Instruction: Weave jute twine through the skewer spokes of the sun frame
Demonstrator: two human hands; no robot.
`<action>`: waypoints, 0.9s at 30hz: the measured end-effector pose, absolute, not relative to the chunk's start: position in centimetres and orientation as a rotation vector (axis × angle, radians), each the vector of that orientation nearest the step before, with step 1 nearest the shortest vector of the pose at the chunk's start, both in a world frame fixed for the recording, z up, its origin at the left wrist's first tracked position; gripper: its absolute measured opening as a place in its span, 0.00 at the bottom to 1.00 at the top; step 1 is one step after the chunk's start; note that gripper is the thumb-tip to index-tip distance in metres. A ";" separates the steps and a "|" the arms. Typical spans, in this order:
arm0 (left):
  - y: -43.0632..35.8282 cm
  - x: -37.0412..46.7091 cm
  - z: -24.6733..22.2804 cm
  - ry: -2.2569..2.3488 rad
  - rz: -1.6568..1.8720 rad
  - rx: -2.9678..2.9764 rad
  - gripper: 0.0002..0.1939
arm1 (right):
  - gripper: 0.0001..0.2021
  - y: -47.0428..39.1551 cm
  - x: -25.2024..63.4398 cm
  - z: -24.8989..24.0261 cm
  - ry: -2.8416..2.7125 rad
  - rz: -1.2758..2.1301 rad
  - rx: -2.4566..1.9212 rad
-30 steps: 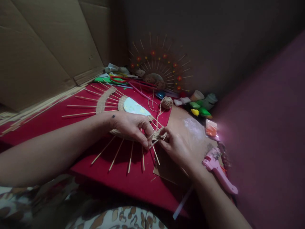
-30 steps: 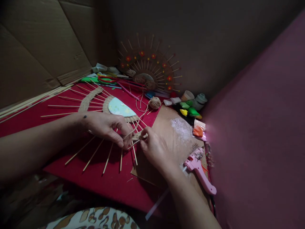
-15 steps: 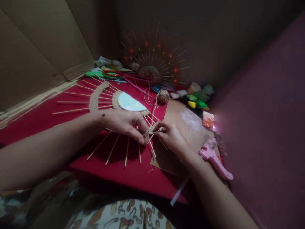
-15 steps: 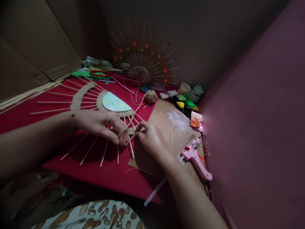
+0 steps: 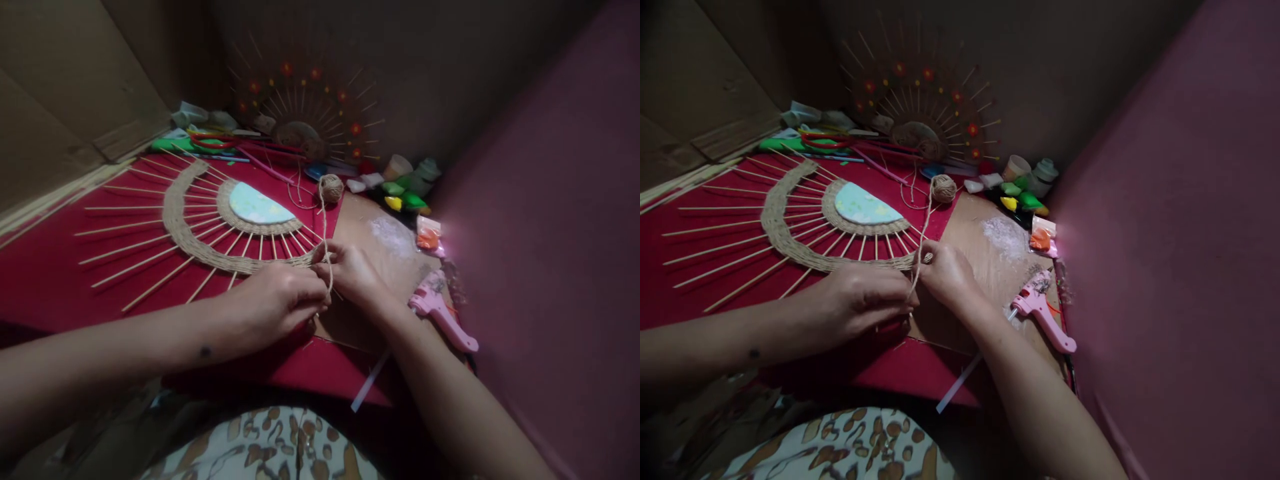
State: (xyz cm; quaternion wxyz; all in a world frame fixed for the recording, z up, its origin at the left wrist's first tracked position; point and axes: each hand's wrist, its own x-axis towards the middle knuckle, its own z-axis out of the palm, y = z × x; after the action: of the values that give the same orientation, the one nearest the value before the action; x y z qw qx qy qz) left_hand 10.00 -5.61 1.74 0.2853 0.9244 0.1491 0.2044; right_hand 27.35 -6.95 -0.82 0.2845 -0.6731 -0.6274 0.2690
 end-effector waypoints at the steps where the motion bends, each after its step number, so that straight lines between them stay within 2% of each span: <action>1: -6.2 10.0 1.3 0.344 0.621 2.524 0.10 | 0.04 -6.9 27.4 -0.9 -1.682 0.713 -1.799; 6: -8.4 10.3 -1.4 0.122 0.772 2.763 0.15 | 0.04 -7.0 27.3 -1.0 -1.711 0.687 -1.807; 10: -9.0 10.0 -2.9 -0.024 0.862 2.934 0.12 | 0.05 -7.1 27.2 -0.8 -1.722 0.655 -1.833; 18: -7.9 7.1 -1.5 0.021 0.787 2.738 0.12 | 0.06 -7.2 27.1 -0.2 -1.742 0.649 -1.868; 27: -8.6 5.6 -2.2 0.271 0.881 2.604 0.11 | 0.05 -7.2 27.1 -0.4 -1.728 0.668 -1.862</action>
State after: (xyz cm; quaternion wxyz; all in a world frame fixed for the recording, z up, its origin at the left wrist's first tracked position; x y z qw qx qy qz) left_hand 5.62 -8.61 -2.22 0.1887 0.9257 0.0965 0.3133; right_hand 27.08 -7.19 -0.35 0.2546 -0.6854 -0.6364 0.2460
